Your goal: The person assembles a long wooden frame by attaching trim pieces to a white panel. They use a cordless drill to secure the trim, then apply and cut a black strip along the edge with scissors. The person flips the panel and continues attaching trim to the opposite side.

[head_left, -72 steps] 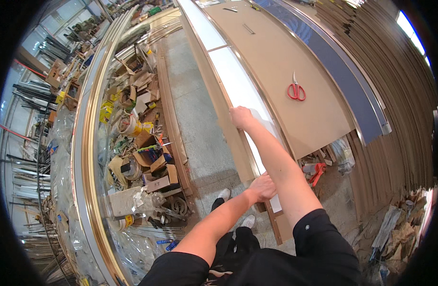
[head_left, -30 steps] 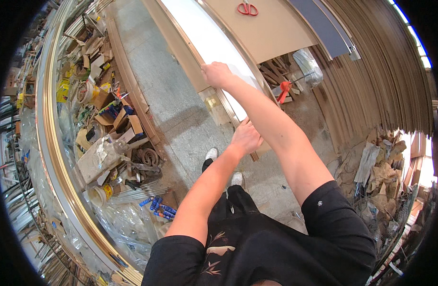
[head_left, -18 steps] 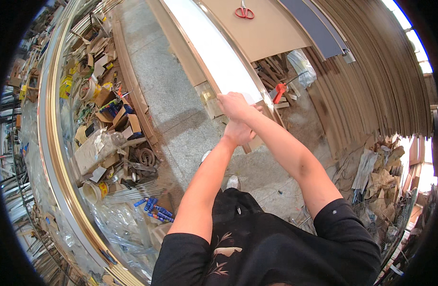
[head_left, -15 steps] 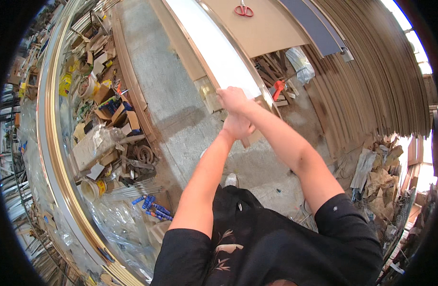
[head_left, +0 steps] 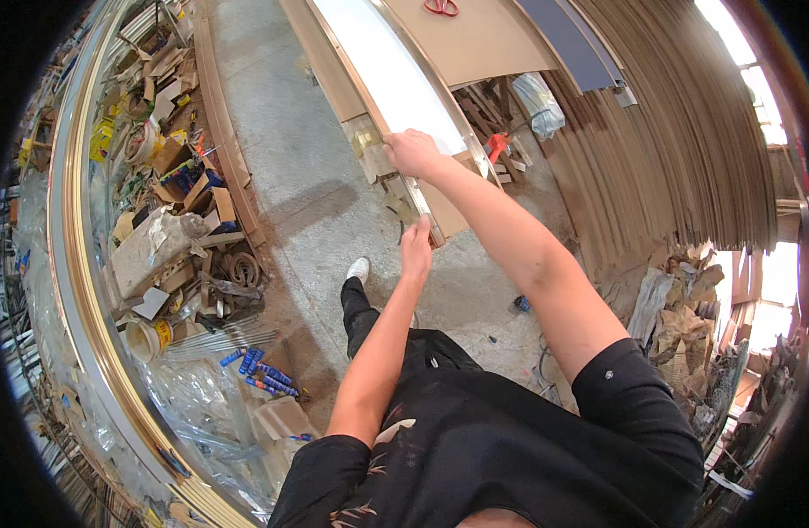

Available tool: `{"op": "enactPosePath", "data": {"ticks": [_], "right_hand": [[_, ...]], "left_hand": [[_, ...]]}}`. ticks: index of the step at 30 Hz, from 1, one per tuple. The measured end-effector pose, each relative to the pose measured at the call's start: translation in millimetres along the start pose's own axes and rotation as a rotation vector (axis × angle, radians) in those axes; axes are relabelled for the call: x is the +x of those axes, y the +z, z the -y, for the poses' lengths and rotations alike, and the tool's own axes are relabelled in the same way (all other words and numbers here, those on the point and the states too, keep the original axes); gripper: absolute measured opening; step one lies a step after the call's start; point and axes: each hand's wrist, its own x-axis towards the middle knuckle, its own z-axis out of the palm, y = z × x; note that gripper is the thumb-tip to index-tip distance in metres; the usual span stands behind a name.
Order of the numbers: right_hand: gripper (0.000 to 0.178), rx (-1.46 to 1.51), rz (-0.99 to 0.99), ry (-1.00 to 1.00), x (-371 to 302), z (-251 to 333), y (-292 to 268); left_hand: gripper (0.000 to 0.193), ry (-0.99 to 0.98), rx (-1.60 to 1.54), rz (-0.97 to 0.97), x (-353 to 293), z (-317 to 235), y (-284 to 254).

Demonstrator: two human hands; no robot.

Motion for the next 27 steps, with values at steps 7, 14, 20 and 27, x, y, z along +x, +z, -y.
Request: {"op": "enactPosePath", "data": {"ticks": [7, 14, 20, 27], "right_hand": [[0.027, 0.042, -0.04, 0.112, -2, 3, 9], [0.022, 0.044, -0.03, 0.058, -62, 5, 13], [0.019, 0.101, -0.16, 0.016, -75, 10, 24], [0.015, 0.141, -0.172, 0.046, -72, -3, 35]], "left_hand": [[0.043, 0.039, 0.189, -0.166, 16, 21, 2], [0.041, 0.126, 0.196, -0.24, 20, 17, 2], [0.041, 0.246, 0.438, -0.194, 36, 21, -29], [0.035, 0.827, 0.782, -0.211, 67, -157, 22]]}}
